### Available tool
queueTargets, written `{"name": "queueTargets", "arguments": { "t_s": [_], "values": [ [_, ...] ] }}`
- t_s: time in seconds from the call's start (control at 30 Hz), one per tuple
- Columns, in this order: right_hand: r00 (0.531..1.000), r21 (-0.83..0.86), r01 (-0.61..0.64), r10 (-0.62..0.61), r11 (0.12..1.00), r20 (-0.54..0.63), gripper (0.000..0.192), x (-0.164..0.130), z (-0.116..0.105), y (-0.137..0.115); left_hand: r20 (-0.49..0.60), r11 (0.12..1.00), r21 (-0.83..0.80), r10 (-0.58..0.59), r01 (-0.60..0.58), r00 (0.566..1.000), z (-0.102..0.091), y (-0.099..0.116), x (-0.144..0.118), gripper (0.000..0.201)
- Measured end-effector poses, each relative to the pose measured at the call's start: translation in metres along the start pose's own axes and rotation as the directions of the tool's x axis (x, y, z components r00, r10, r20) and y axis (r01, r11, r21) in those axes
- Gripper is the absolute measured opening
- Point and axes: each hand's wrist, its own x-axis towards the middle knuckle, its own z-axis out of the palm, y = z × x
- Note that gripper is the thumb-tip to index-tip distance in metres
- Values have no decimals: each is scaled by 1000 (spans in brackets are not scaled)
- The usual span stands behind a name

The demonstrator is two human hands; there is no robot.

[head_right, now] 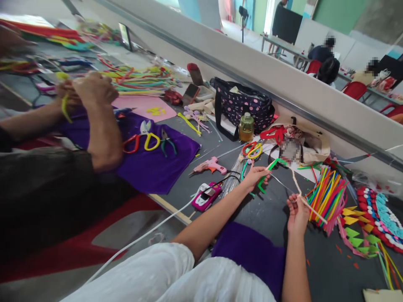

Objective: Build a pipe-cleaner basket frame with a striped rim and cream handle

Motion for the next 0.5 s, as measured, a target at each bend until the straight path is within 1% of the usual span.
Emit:
{"name": "queueTargets", "arguments": {
  "t_s": [0.07,0.13,0.17,0.2,0.27,0.33,0.37,0.43,0.5],
  "values": [
    [987,-81,-5,18,997,161,32,-16,-10,-9,24,999,35,-24,23,999,-3,9,5,31],
    [940,-155,-85,131,984,315,30,-31,-20,-16,103,994,95,-57,47,993,-5,17,10,27],
    [920,-174,-133,187,976,343,28,-37,-24,-18,155,989,135,-73,52,985,-6,19,12,26],
    [903,-189,-181,239,965,356,30,-41,-26,-20,188,984,170,-83,51,979,-6,21,13,26],
    [859,-231,-271,343,934,380,43,-46,-28,-23,222,975,217,-90,41,971,-4,22,16,25],
    [827,-297,-312,412,903,384,52,-46,-26,-23,243,965,263,-89,22,966,-3,21,18,26],
    [820,-337,-313,432,888,375,53,-45,-24,-22,259,960,280,-85,10,962,-3,21,19,28],
    [829,-401,-299,444,866,341,52,-42,-22,-19,294,961,276,-78,-6,953,-4,21,21,33],
    [849,-418,-288,432,861,304,50,-41,-21,-15,316,978,205,-90,24,945,-7,22,24,39]
  ]
}}
